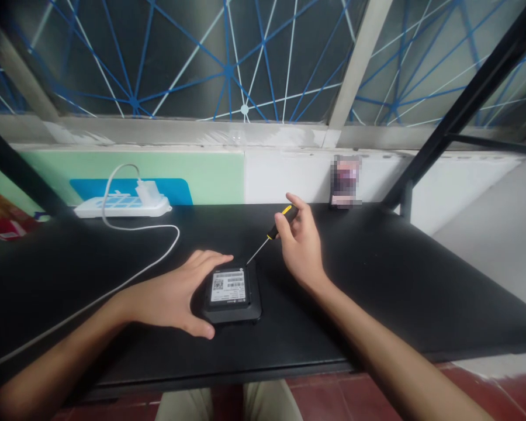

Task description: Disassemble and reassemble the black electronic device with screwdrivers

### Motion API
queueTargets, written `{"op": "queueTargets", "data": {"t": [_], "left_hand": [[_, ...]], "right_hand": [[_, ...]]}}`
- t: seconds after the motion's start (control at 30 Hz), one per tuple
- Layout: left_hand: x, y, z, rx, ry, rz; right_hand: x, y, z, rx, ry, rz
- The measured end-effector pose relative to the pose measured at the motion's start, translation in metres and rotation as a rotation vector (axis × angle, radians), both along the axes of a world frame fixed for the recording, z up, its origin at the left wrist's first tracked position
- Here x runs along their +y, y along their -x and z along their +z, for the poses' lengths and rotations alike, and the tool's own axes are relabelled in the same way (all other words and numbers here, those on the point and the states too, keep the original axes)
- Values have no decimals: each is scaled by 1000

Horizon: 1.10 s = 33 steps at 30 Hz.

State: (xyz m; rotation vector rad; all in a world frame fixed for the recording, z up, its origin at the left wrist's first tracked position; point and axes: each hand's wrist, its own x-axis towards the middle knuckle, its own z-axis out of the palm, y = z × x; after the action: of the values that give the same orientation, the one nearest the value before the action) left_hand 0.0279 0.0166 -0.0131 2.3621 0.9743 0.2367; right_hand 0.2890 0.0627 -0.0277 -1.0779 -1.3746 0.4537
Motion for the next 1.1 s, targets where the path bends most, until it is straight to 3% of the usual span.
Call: {"op": "queueTargets", "data": {"t": [0.2,0.5,1.1], "left_hand": [[1,1,-3,-27,-9,10],[6,3,-1,-6,-60,48],[7,3,0,14,-58,45]], "right_hand": [[1,-3,2,18,-37,-44],[-14,8,12,-37,30,125],[-17,7,12,-61,-4,102]]}}
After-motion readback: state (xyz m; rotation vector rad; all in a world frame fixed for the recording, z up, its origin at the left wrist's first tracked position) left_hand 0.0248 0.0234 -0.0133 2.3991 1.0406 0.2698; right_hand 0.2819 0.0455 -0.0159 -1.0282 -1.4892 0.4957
